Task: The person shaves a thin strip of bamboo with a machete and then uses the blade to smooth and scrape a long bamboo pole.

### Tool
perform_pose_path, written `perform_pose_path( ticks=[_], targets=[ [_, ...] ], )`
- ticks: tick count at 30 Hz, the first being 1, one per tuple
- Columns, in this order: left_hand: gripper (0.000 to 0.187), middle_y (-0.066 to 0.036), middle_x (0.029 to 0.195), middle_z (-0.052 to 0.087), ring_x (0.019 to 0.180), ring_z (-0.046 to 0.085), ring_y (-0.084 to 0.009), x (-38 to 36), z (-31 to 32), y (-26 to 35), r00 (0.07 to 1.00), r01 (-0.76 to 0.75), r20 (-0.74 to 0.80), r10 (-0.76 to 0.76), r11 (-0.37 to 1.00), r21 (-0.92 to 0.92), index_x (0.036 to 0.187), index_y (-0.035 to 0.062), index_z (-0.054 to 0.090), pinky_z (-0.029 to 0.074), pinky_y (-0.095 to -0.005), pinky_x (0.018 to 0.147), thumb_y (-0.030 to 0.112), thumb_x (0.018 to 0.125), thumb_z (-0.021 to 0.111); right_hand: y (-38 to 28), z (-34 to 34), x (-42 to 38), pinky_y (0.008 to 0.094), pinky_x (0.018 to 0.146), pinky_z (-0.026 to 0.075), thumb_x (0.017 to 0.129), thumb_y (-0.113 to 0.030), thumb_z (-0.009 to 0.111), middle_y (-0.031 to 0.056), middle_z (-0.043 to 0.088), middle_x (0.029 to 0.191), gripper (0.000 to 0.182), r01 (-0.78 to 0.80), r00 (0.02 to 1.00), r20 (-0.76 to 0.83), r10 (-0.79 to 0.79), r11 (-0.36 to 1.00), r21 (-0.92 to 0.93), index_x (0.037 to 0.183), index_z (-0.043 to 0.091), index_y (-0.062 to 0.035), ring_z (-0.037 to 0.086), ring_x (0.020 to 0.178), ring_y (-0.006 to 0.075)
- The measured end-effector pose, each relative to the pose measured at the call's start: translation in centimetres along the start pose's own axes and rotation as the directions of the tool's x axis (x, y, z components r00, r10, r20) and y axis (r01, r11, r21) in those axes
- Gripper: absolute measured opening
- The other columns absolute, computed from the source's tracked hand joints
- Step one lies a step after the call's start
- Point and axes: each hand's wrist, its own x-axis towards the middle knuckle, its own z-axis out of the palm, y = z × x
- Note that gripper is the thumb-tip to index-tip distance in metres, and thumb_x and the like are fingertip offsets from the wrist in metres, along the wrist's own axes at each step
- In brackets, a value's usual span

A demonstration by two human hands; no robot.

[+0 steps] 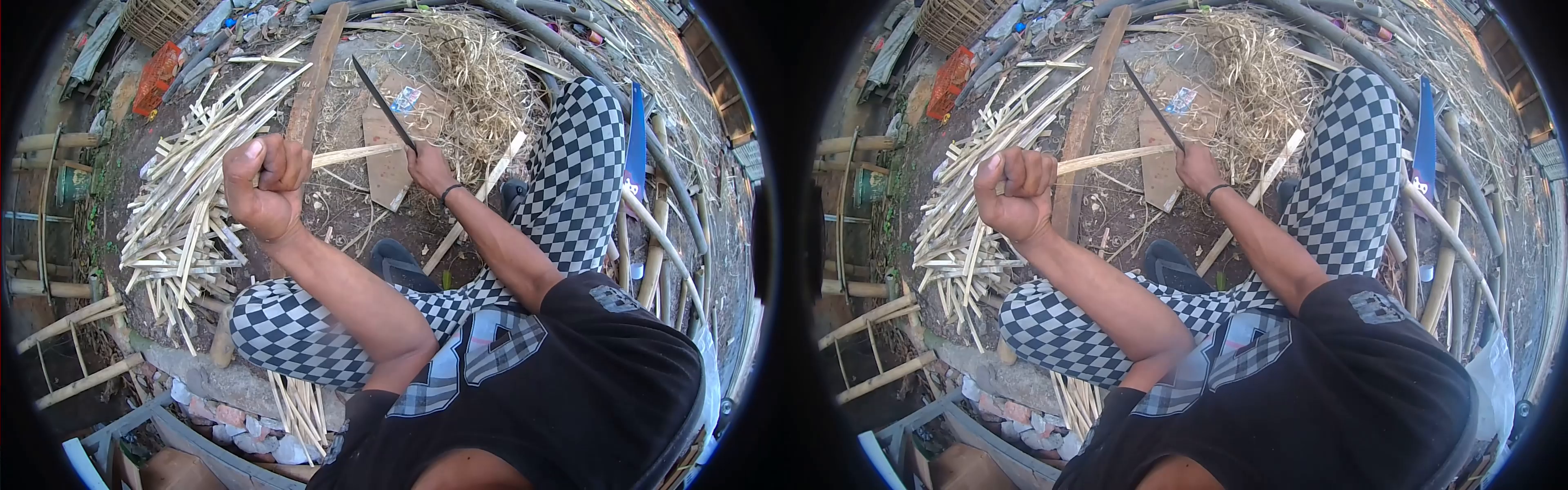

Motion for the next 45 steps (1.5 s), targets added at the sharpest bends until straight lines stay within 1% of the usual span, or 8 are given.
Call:
perform_pose_path(
  ticks=[8, 13, 20, 24, 34, 37, 39, 45],
  targets=[
    [0.045, 0.005, 0.047, 0.019, 0.045, 0.011, -0.0089, 0.1, 0.4, 0.2, 0.994, 0.018, -0.11, -0.007, 0.995, 0.097, 0.057, 0.0168, 0.025, 0.015, -0.0294, 0.047, 0.037, 0.091, 0.046, 4.1, 1.7, -3.2, 0.0549, 0.079, 0.051, 0.095, -0.022, 0.052, 0.0342, 0.064, 0.088, 0.031, -0.192, 0.942, 0.22, 0.254, 0.944, -0.269, 0.091, 0.068, 0.0038, 0.064, 0.086, 0.0476],
    [0.045, 0.005, 0.048, 0.019, 0.045, 0.011, -0.0088, 0.9, 1.1, -0.6, 0.991, -0.042, -0.121, 0.049, 0.997, 0.06, 0.058, 0.0169, 0.025, 0.013, -0.0282, 0.047, 0.037, 0.093, 0.044, -3.4, -2.4, -1.2, 0.0532, 0.077, 0.051, 0.097, -0.027, 0.049, 0.0329, 0.064, 0.081, 0.038, -0.17, 0.955, 0.253, 0.157, 0.985, 0.032, 0.089, 0.067, 0.0058, 0.065, 0.082, 0.0475],
    [0.044, 0.004, 0.049, 0.02, 0.044, 0.013, -0.0084, 2.9, 2.9, -4.7, 0.932, -0.266, -0.265, 0.248, 0.964, -0.034, 0.057, 0.015, 0.025, 0.011, -0.0287, 0.045, 0.031, 0.095, 0.038, -17.0, -13.8, -1.7, 0.0434, 0.057, 0.045, 0.102, -0.029, 0.049, 0.0179, 0.059, 0.062, 0.038, 0.244, 0.965, 0.042, -0.259, 0.943, 0.227, 0.087, 0.061, 0.0042, 0.056, 0.055, 0.0284],
    [0.041, 0.004, 0.048, 0.018, 0.044, 0.012, -0.0102, 3.5, 1.2, -14.0, 0.944, -0.122, -0.326, 0.051, 0.972, -0.202, 0.059, 0.016, 0.024, 0.014, -0.0306, 0.045, 0.031, 0.096, 0.033, -18.9, -17.9, -3.1, 0.0502, 0.067, 0.048, 0.099, -0.018, 0.05, 0.0274, 0.062, 0.076, 0.024, 0.182, 0.969, 0.105, -0.223, 0.934, 0.309, 0.11, 0.056, 0.0029, 0.063, 0.074, 0.0442],
    [0.053, 0.005, 0.047, 0.023, 0.042, 0.013, -0.0063, 0.9, 4.8, 3.1, 0.886, -0.213, -0.382, 0.263, 0.963, 0.168, 0.06, 0.0175, 0.026, 0.01, -0.0246, 0.04, 0.047, 0.103, 0.033, -13.4, -25.0, 0.3, 0.0312, 0.057, 0.048, 0.1, -0.019, 0.052, 0.0086, 0.059, 0.069, 0.034, -0.057, 0.996, 0.088, 0.031, 0.949, 0.309, 0.124, 0.053, 0.0048, 0.059, 0.061, 0.0137],
    [0.056, 0.003, 0.05, 0.024, 0.043, 0.017, -0.0072, 3.1, 4.9, 0.9, 0.797, -0.107, -0.563, 0.217, 0.969, 0.222, 0.061, 0.0159, 0.028, 0.012, -0.0242, 0.042, 0.052, 0.102, 0.039, -14.1, -25.4, 1.4, 0.0321, 0.058, 0.048, 0.1, -0.02, 0.054, 0.0094, 0.06, 0.07, 0.033, -0.124, 0.986, 0.146, 0.082, 0.943, 0.309, 0.12, 0.055, 0.0056, 0.059, 0.061, 0.0142],
    [0.06, 0.003, 0.052, 0.023, 0.046, 0.019, -0.0074, 3.9, 5.2, 0.1, 0.79, -0.131, -0.549, 0.271, 0.951, 0.281, 0.062, 0.0159, 0.028, 0.014, -0.0241, 0.044, 0.061, 0.1, 0.04, -12.8, -23.8, 1.9, 0.0323, 0.057, 0.047, 0.099, -0.02, 0.055, 0.0098, 0.06, 0.07, 0.031, 0.056, 0.994, 0.074, -0.075, 0.972, 0.228, 0.117, 0.057, 0.0052, 0.059, 0.061, 0.0143],
    [0.057, 0.001, 0.06, 0.029, 0.052, 0.025, -0.0086, 5.1, 6.2, -0.6, 0.765, -0.257, -0.518, 0.382, 0.919, 0.298, 0.07, 0.0134, 0.032, 0.024, -0.0225, 0.047, 0.061, 0.101, 0.038, -11.7, -21.1, -1.0, 0.0363, 0.06, 0.049, 0.098, -0.016, 0.057, 0.0162, 0.062, 0.07, 0.024, -0.058, 0.941, 0.327, -0.087, 0.91, 0.411, 0.114, 0.058, 0.0019, 0.064, 0.063, 0.0215]
  ],
)
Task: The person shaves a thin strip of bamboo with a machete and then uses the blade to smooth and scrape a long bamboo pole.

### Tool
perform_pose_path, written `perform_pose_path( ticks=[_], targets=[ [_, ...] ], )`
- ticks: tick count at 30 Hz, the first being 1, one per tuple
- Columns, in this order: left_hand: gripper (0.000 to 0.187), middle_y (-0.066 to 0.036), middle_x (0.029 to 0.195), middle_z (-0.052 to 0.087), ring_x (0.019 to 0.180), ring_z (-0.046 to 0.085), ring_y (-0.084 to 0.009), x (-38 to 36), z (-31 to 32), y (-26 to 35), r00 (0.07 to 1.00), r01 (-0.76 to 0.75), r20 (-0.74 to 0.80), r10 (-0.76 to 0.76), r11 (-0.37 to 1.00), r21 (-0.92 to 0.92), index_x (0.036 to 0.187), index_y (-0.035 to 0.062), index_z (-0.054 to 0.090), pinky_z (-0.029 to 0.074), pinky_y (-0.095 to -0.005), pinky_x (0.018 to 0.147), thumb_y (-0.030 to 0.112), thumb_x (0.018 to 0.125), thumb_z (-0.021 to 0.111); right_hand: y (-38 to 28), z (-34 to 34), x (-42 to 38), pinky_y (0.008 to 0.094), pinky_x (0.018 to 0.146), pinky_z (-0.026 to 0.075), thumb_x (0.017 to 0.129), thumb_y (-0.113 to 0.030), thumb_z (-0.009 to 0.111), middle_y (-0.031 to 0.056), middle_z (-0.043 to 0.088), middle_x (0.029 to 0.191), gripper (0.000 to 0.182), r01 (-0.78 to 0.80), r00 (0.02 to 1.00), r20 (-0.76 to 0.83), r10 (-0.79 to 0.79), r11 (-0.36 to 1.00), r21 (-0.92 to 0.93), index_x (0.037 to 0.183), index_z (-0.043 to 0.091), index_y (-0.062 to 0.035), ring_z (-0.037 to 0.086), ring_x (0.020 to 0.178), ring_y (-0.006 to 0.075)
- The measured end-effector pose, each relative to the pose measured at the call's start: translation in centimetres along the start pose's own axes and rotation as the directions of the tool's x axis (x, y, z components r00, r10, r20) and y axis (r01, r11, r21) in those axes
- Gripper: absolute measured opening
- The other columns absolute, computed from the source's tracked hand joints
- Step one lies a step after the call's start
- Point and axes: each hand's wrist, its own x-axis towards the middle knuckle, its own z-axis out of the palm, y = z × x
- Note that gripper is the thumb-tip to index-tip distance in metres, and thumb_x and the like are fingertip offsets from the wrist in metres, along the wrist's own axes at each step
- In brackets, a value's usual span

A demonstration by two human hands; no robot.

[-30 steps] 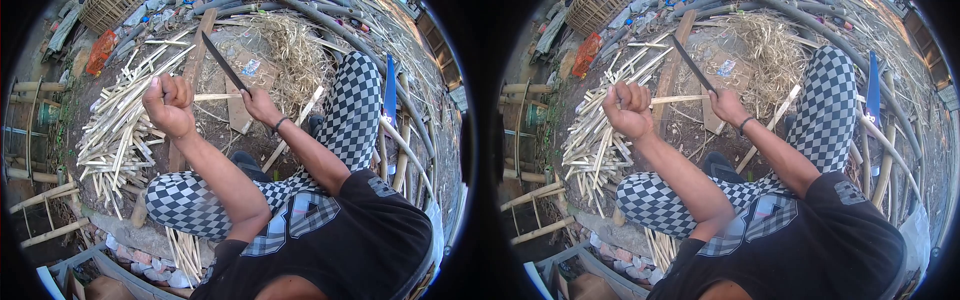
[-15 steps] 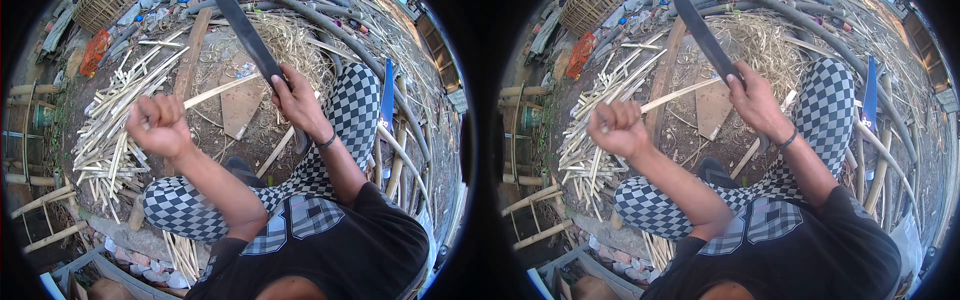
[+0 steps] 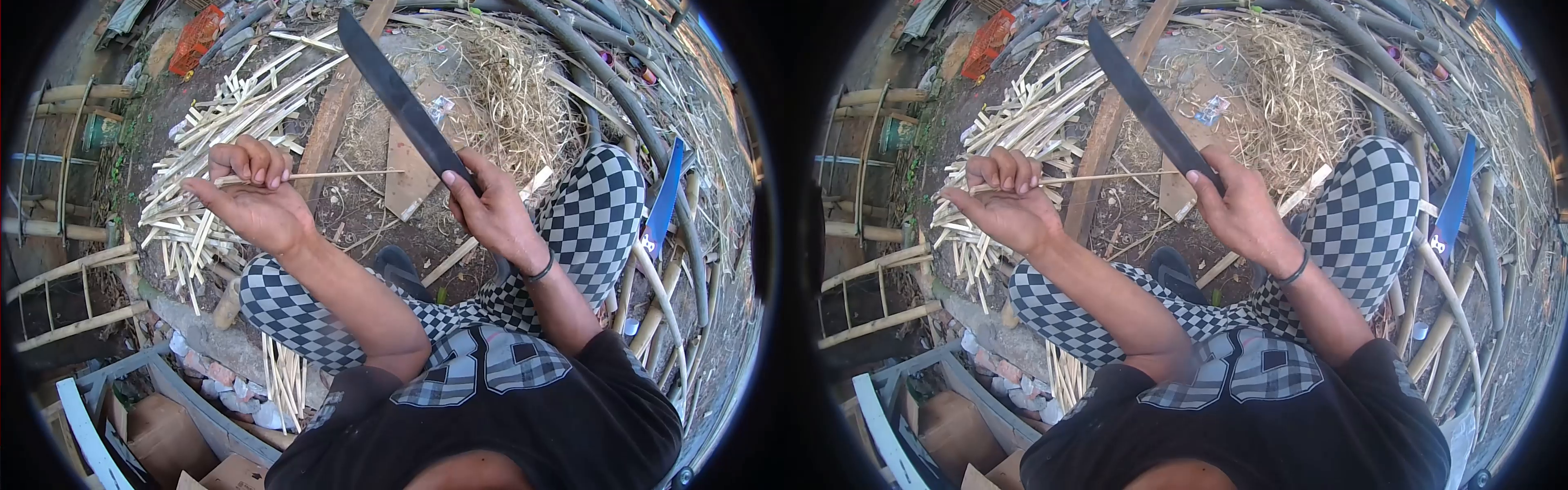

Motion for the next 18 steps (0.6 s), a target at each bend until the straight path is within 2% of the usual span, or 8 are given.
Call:
perform_pose_path(
  ticks=[5, 9, 11, 12, 14, 15, 17, 18],
  targets=[
    [0.043, 0.0, 0.066, 0.032, 0.057, 0.03, -0.0111, 0.1, -0.4, -0.1, 0.996, 0.004, 0.091, -0.006, 1.0, 0.017, 0.079, 0.0145, 0.04, 0.027, -0.027, 0.055, 0.05, 0.103, 0.042, -1.5, 0.8, -1.0, 0.0372, 0.058, 0.05, 0.098, -0.016, 0.056, 0.0134, 0.061, 0.065, 0.02, -0.048, 0.99, 0.136, 0.04, 0.997, 0.057, 0.108, 0.057, 0.0013, 0.064, 0.058, 0.0235],
    [0.041, 0.0, 0.066, 0.034, 0.057, 0.031, -0.0114, 0.0, 0.5, -0.6, 0.994, -0.068, 0.09, 0.064, 0.997, 0.044, 0.078, 0.0137, 0.041, 0.028, -0.0279, 0.056, 0.046, 0.103, 0.044, -2.0, 1.6, -1.4, 0.0389, 0.057, 0.049, 0.097, -0.013, 0.055, 0.0135, 0.061, 0.063, 0.014, -0.025, 0.993, 0.115, 0.004, 0.983, 0.179, 0.102, 0.056, 0.0004, 0.066, 0.057, 0.026],
    [0.038, -0.001, 0.065, 0.035, 0.059, 0.033, -0.0119, -0.1, 0.4, -0.8, 0.981, -0.168, 0.095, 0.168, 0.986, -0.004, 0.075, 0.013, 0.042, 0.03, -0.0292, 0.057, 0.039, 0.102, 0.046, -2.0, 2.3, -1.6, 0.0318, 0.051, 0.046, 0.1, -0.009, 0.053, 0.0081, 0.06, 0.068, 0.01, 0.113, 0.987, 0.1, -0.127, 0.985, 0.13, 0.098, 0.053, 0.0006, 0.058, 0.054, 0.0152],
    [0.038, -0.001, 0.065, 0.035, 0.059, 0.033, -0.0119, 0.0, -0.1, -0.8, 0.982, -0.166, 0.096, 0.165, 0.986, -0.006, 0.075, 0.013, 0.042, 0.03, -0.0292, 0.057, 0.039, 0.102, 0.046, -2.6, 2.3, -1.8, 0.0318, 0.051, 0.046, 0.1, -0.009, 0.053, 0.0081, 0.06, 0.068, 0.01, 0.112, 0.987, 0.097, -0.125, 0.985, 0.128, 0.098, 0.053, 0.0006, 0.058, 0.054, 0.0152],
    [0.037, -0.001, 0.064, 0.036, 0.06, 0.034, -0.0126, 0.2, -1.4, -0.8, 0.955, -0.183, 0.212, 0.209, 0.974, -0.136, 0.072, 0.0127, 0.042, 0.031, -0.0305, 0.059, 0.035, 0.101, 0.048, -4.1, 2.2, -2.3, 0.0379, 0.053, 0.045, 0.095, -0.005, 0.055, 0.0138, 0.057, 0.067, 0.008, 0.274, 0.959, 0.104, -0.263, 0.955, -0.117, 0.095, 0.051, 0.0012, 0.059, 0.055, 0.029],
    [0.037, -0.001, 0.064, 0.036, 0.06, 0.034, -0.0126, 0.2, -1.8, -0.6, 0.956, -0.179, 0.212, 0.205, 0.975, -0.135, 0.072, 0.0127, 0.042, 0.031, -0.0305, 0.059, 0.035, 0.101, 0.048, -4.3, 2.8, -2.6, 0.0379, 0.053, 0.045, 0.095, -0.005, 0.055, 0.0138, 0.057, 0.067, 0.008, 0.27, 0.961, 0.103, -0.259, 0.956, -0.117, 0.095, 0.051, 0.0012, 0.059, 0.055, 0.029],
    [0.036, 0.0, 0.064, 0.036, 0.06, 0.034, -0.0129, 0.2, -2.5, -0.4, 0.955, -0.176, 0.209, 0.211, 0.969, -0.173, 0.071, 0.0128, 0.042, 0.031, -0.031, 0.058, 0.032, 0.1, 0.049, -4.7, 4.4, -3.5, 0.0474, 0.057, 0.048, 0.09, -0.005, 0.057, 0.0186, 0.06, 0.072, 0.013, 0.359, 0.933, 0.083, -0.35, 0.924, -0.134, 0.1, 0.052, -0.0002, 0.062, 0.066, 0.0419],
    [0.036, 0.0, 0.064, 0.036, 0.06, 0.034, -0.0129, 0.2, -3.0, -0.4, 0.955, -0.17, 0.212, 0.206, 0.97, -0.174, 0.071, 0.0128, 0.042, 0.031, -0.031, 0.058, 0.032, 0.1, 0.049, -4.8, 5.3, -4.0, 0.0474, 0.057, 0.048, 0.09, -0.005, 0.057, 0.0186, 0.06, 0.072, 0.013, 0.354, 0.935, 0.079, -0.346, 0.925, -0.136, 0.1, 0.052, -0.0002, 0.062, 0.066, 0.0419]
  ],
)
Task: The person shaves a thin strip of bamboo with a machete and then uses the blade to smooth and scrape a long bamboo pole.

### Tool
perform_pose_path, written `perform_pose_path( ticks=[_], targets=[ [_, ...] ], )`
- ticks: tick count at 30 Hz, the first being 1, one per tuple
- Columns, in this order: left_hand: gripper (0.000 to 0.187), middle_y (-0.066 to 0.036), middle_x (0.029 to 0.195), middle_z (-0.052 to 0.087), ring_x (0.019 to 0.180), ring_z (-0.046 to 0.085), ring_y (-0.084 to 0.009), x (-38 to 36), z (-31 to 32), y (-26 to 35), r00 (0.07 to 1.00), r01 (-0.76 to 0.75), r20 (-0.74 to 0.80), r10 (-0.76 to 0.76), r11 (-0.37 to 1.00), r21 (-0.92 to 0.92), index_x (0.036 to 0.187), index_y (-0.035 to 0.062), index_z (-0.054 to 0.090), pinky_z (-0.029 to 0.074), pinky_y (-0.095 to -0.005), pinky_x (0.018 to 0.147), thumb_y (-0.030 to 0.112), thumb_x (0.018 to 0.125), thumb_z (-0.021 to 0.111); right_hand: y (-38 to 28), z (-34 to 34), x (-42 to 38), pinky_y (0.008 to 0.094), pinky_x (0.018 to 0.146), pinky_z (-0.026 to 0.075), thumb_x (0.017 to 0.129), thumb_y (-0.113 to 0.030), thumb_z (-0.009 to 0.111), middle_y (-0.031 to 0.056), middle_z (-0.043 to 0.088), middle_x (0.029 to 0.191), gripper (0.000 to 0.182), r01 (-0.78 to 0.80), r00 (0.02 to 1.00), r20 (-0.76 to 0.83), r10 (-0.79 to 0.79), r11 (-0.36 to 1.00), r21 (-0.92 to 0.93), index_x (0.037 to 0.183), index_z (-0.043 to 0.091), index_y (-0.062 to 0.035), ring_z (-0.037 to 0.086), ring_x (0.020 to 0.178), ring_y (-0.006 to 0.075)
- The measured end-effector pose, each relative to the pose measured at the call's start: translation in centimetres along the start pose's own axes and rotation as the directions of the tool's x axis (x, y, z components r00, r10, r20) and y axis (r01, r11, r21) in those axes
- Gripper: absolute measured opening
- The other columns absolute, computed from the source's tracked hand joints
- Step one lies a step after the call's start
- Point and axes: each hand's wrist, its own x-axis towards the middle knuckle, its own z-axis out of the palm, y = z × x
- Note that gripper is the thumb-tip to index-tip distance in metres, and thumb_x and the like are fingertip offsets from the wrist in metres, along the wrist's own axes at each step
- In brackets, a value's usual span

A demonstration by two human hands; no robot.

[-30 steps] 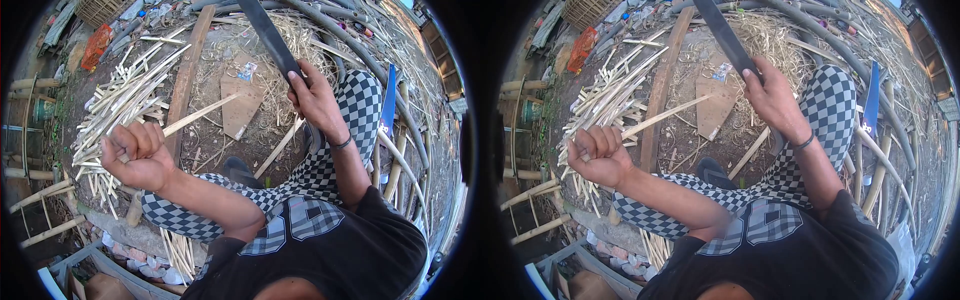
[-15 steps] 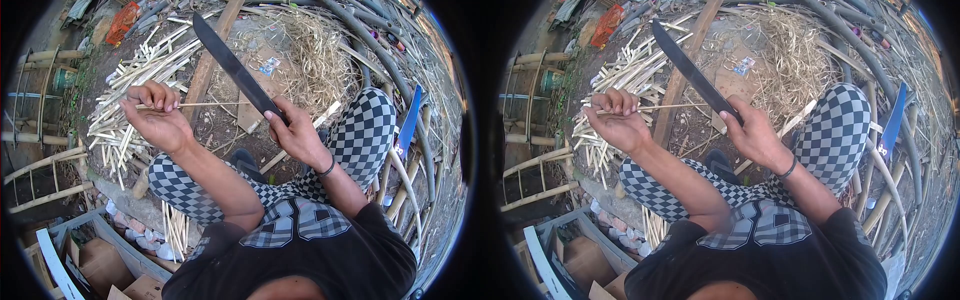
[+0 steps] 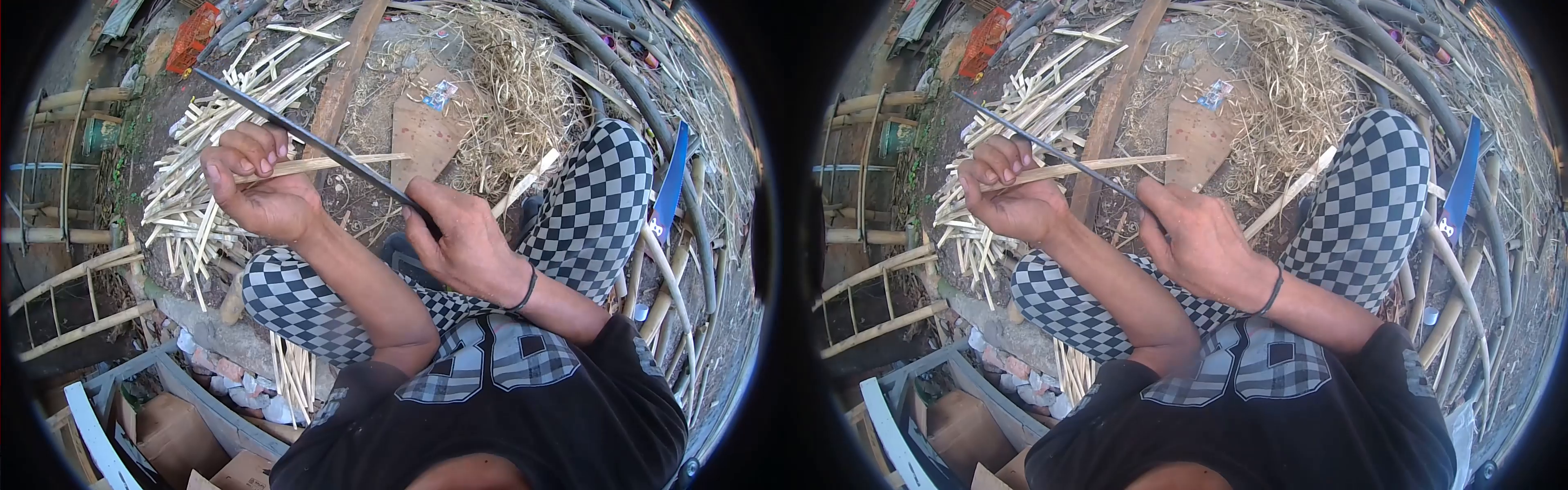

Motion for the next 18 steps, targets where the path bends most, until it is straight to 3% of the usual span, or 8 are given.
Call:
perform_pose_path(
  ticks=[3, 5, 6, 8, 11, 12, 14, 18],
  targets=[
    [0.034, 0.0, 0.063, 0.036, 0.061, 0.036, -0.0127, -0.1, -0.7, 0.0, 0.996, -0.07, -0.061, 0.07, 0.998, 0.0, 0.073, 0.0114, 0.039, 0.032, -0.0281, 0.057, 0.028, 0.101, 0.049, -1.0, 2.3, -0.9, 0.0466, 0.06, 0.045, 0.09, -0.001, 0.057, 0.02, 0.053, 0.074, 0.01, -0.015, 0.999, -0.037, 0.015, 1.0, 0.013, 0.096, 0.05, 0.001, 0.058, 0.069, 0.0411],
    [0.031, -0.001, 0.065, 0.04, 0.063, 0.039, -0.0125, 0.1, -0.8, 0.3, 0.971, -0.189, -0.105, 0.216, 0.957, 0.222, 0.074, 0.0092, 0.042, 0.034, -0.0285, 0.058, 0.024, 0.099, 0.052, -1.7, 3.2, -1.3, 0.0469, 0.06, 0.045, 0.09, -0.001, 0.057, 0.0197, 0.054, 0.074, 0.01, -0.012, 0.999, -0.04, 0.013, 1.0, 0.025, 0.096, 0.05, 0.0011, 0.058, 0.069, 0.0414],
    [0.031, -0.001, 0.065, 0.04, 0.063, 0.039, -0.0125, -0.1, -1.1, 0.5, 0.972, -0.187, -0.103, 0.213, 0.958, 0.219, 0.074, 0.0092, 0.042, 0.034, -0.0285, 0.058, 0.024, 0.099, 0.052, -2.0, 3.6, -1.4, 0.0471, 0.06, 0.045, 0.09, -0.001, 0.058, 0.0195, 0.054, 0.075, 0.01, -0.007, 0.999, -0.039, 0.008, 0.999, 0.037, 0.096, 0.05, 0.0012, 0.058, 0.068, 0.0416],
    [0.031, -0.002, 0.066, 0.043, 0.064, 0.041, -0.0123, -0.3, -1.9, 0.9, 0.946, -0.235, -0.084, 0.312, 0.841, 0.487, 0.071, 0.0075, 0.044, 0.036, -0.0288, 0.06, 0.019, 0.098, 0.054, -2.5, 4.5, -1.7, 0.0467, 0.058, 0.046, 0.09, 0.0, 0.058, 0.0187, 0.054, 0.077, 0.011, 0.019, 0.999, -0.051, -0.018, 0.999, 0.029, 0.096, 0.05, 0.0007, 0.059, 0.068, 0.0407],
    [0.037, -0.003, 0.065, 0.043, 0.064, 0.042, -0.0123, -0.7, -2.4, 1.4, 0.931, -0.234, -0.088, 0.354, 0.764, 0.601, 0.067, 0.0078, 0.043, 0.037, -0.0279, 0.059, 0.023, 0.099, 0.053, -3.4, 5.0, -2.2, 0.0459, 0.056, 0.047, 0.088, 0.0, 0.059, 0.0175, 0.054, 0.079, 0.013, 0.032, 0.999, -0.037, -0.032, 0.999, 0.006, 0.097, 0.05, -0.0003, 0.06, 0.068, 0.039],
    [0.037, -0.003, 0.065, 0.043, 0.064, 0.042, -0.0123, -0.9, -1.9, 1.5, 0.931, -0.234, -0.089, 0.354, 0.767, 0.597, 0.067, 0.0078, 0.043, 0.037, -0.0279, 0.059, 0.023, 0.099, 0.053, -3.8, 5.0, -2.4, 0.0454, 0.055, 0.048, 0.087, 0.0, 0.059, 0.0168, 0.053, 0.078, 0.014, 0.042, 0.999, -0.015, -0.043, 0.999, -0.022, 0.097, 0.049, -0.0011, 0.06, 0.068, 0.0382],
    [0.041, -0.004, 0.065, 0.044, 0.064, 0.045, -0.0129, -1.3, -0.5, 1.7, 0.876, -0.157, -0.302, 0.375, 0.815, 0.558, 0.064, 0.0069, 0.043, 0.037, -0.0276, 0.058, 0.028, 0.099, 0.05, -4.5, 5.2, -2.6, 0.0449, 0.054, 0.049, 0.086, -0.001, 0.06, 0.0161, 0.053, 0.078, 0.015, 0.055, 0.998, 0.005, -0.055, 0.997, -0.052, 0.097, 0.049, -0.0019, 0.061, 0.068, 0.0375],
    [0.039, -0.006, 0.067, 0.047, 0.065, 0.047, -0.0127, -1.2, -2.5, 1.0, 0.84, -0.243, -0.362, 0.404, 0.877, 0.416, 0.068, 0.0052, 0.046, 0.045, -0.0255, 0.062, 0.031, 0.098, 0.048, -5.1, 6.0, -2.7, 0.0456, 0.052, 0.05, 0.086, -0.005, 0.06, 0.0146, 0.055, 0.078, 0.018, 0.041, 0.998, 0.056, -0.033, 0.988, -0.146, 0.098, 0.047, -0.0034, 0.062, 0.065, 0.0379]
  ],
)
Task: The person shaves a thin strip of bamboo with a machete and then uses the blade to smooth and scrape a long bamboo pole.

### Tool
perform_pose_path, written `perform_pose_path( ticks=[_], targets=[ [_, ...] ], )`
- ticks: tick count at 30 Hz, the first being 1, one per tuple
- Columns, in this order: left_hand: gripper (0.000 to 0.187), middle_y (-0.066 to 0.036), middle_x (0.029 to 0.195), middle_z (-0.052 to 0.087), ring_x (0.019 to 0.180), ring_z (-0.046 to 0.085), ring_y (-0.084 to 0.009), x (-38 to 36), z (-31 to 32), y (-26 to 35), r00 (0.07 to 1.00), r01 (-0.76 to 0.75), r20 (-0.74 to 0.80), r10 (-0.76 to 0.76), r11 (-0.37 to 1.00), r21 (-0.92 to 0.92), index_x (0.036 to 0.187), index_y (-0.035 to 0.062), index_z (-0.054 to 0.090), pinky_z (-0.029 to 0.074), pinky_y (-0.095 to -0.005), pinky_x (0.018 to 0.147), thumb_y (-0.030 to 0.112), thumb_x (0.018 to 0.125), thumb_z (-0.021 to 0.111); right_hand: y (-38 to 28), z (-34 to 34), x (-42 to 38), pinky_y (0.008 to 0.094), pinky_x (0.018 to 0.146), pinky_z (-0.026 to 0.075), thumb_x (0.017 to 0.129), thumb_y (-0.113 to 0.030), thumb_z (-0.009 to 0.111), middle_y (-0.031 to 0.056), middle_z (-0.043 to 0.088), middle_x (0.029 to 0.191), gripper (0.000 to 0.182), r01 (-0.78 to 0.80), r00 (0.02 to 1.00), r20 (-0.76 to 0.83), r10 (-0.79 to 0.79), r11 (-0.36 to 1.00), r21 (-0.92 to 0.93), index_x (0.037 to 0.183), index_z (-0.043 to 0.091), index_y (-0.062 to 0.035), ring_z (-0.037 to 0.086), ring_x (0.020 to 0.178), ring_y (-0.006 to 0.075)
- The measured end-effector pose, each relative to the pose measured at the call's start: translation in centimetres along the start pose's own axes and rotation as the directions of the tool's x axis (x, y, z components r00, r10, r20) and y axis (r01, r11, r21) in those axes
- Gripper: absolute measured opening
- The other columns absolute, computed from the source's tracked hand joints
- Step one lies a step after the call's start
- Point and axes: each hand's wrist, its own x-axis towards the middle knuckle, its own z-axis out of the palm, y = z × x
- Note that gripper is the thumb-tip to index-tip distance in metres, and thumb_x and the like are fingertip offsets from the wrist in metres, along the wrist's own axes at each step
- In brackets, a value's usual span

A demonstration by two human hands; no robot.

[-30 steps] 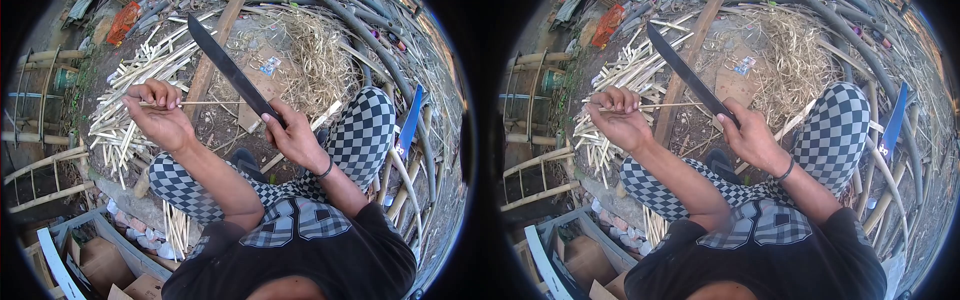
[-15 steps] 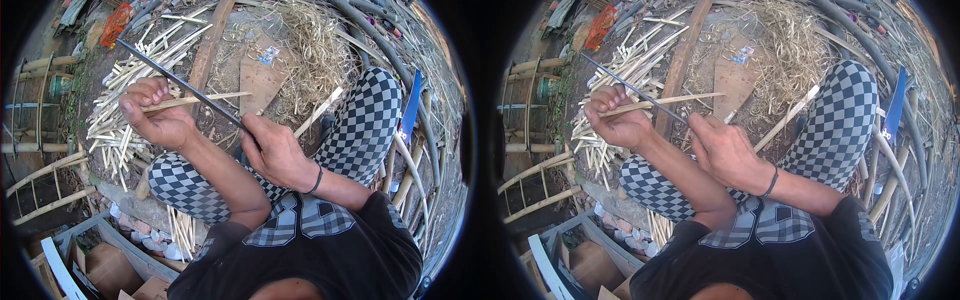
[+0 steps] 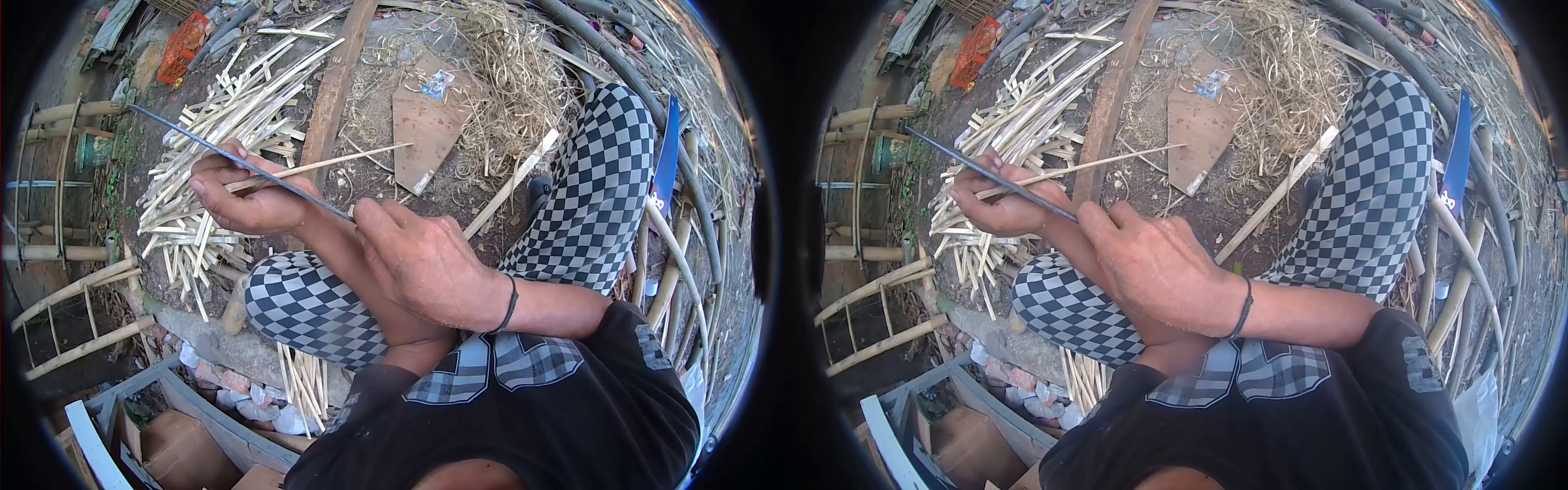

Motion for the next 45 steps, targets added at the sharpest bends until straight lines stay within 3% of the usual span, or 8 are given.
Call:
perform_pose_path(
  ticks=[5, 7, 13, 15, 19, 27, 30, 45],
  targets=[
    [0.031, -0.002, 0.066, 0.044, 0.059, 0.045, -0.0088, -0.1, 0.9, 1.5, 0.992, 0.114, -0.065, -0.109, 0.991, 0.076, 0.074, 0.0072, 0.047, 0.042, -0.0197, 0.052, 0.029, 0.096, 0.05, -0.7, -0.3, 0.4, 0.046, 0.051, 0.052, 0.087, -0.01, 0.061, 0.0141, 0.058, 0.08, 0.02, -0.026, 0.998, 0.048, 0.031, 0.995, -0.096, 0.098, 0.045, -0.0036, 0.064, 0.064, 0.0379],
    [0.028, -0.002, 0.067, 0.043, 0.057, 0.043, -0.007, -0.4, 0.7, 1.9, 0.981, 0.18, -0.096, -0.171, 0.979, 0.094, 0.076, 0.0071, 0.049, 0.039, -0.018, 0.047, 0.028, 0.095, 0.051, -0.8, -0.5, 0.7, 0.0438, 0.052, 0.055, 0.085, -0.01, 0.063, 0.0226, 0.062, 0.079, 0.04, 0.046, 0.997, 0.069, -0.037, 0.989, -0.143, 0.116, 0.043, 0.0052, 0.069, 0.064, 0.0358],
    [0.021, 0.0, 0.069, 0.043, 0.053, 0.04, -0.0046, -0.4, 0.4, 1.7, 0.993, 0.004, 0.11, -0.029, 0.976, 0.22, 0.075, 0.0084, 0.049, 0.035, -0.0169, 0.043, 0.023, 0.09, 0.053, -0.1, 0.0, 1.3, 0.0444, 0.053, 0.055, 0.086, -0.009, 0.062, 0.0242, 0.063, 0.08, 0.046, 0.04, 0.996, 0.082, -0.033, 0.995, -0.089, 0.124, 0.041, 0.0049, 0.069, 0.064, 0.036],
    [0.025, 0.001, 0.068, 0.04, 0.051, 0.039, -0.0058, -0.5, 1.7, 2.0, 0.978, 0.154, -0.16, -0.132, 0.979, 0.132, 0.071, 0.0095, 0.046, 0.034, -0.0175, 0.043, 0.024, 0.09, 0.052, 0.6, 0.7, 1.5, 0.0442, 0.053, 0.055, 0.086, -0.009, 0.061, 0.0242, 0.063, 0.079, 0.045, 0.067, 0.997, 0.052, -0.064, 0.996, -0.058, 0.123, 0.041, 0.0047, 0.069, 0.064, 0.0363],
    [0.024, 0.002, 0.068, 0.038, 0.056, 0.038, -0.0057, 0.0, 0.3, 2.1, 1.0, -0.004, 0.006, 0.002, 0.938, 0.346, 0.072, 0.0092, 0.047, 0.032, -0.0172, 0.046, 0.024, 0.089, 0.051, -0.8, -0.5, 1.9, 0.0463, 0.054, 0.055, 0.086, -0.008, 0.06, 0.0251, 0.063, 0.08, 0.037, 0.08, 0.994, 0.08, -0.079, 0.997, -0.01, 0.116, 0.042, 0.0033, 0.068, 0.065, 0.0394],
    [0.021, 0.004, 0.07, 0.035, 0.056, 0.035, -0.0058, -0.8, 1.6, 1.3, 0.976, 0.087, -0.204, -0.074, 0.995, 0.053, 0.075, 0.0102, 0.046, 0.026, -0.0186, 0.046, 0.021, 0.089, 0.057, 1.5, 0.3, 3.3, 0.053, 0.058, 0.049, 0.088, -0.009, 0.056, 0.0245, 0.063, 0.08, 0.025, -0.024, 0.996, 0.084, 0.025, 1.0, -0.009, 0.105, 0.039, -0.0016, 0.064, 0.072, 0.0463],
    [0.022, 0.004, 0.071, 0.035, 0.055, 0.034, -0.0048, -0.9, 1.2, 1.6, 0.992, 0.114, -0.073, -0.105, 0.986, 0.121, 0.074, 0.011, 0.045, 0.025, -0.0173, 0.045, 0.021, 0.09, 0.056, 1.6, 0.6, 2.9, 0.0538, 0.059, 0.048, 0.088, -0.009, 0.056, 0.0247, 0.063, 0.08, 0.025, 0.016, 0.999, 0.037, -0.017, 0.999, 0.033, 0.104, 0.039, -0.0019, 0.063, 0.072, 0.0473],
    [0.013, 0.0, 0.078, 0.048, 0.064, 0.046, -0.0062, -1.7, 1.3, 1.5, 0.986, 0.085, -0.154, -0.057, 0.979, 0.184, 0.085, 0.0087, 0.053, 0.038, -0.0168, 0.051, 0.021, 0.09, 0.056, 2.1, 0.3, 3.5, 0.0524, 0.06, 0.051, 0.089, -0.012, 0.056, 0.0254, 0.063, 0.076, 0.026, 0.057, 0.998, 0.009, -0.058, 0.997, 0.052, 0.105, 0.041, 0.0015, 0.066, 0.072, 0.0448]
  ],
)
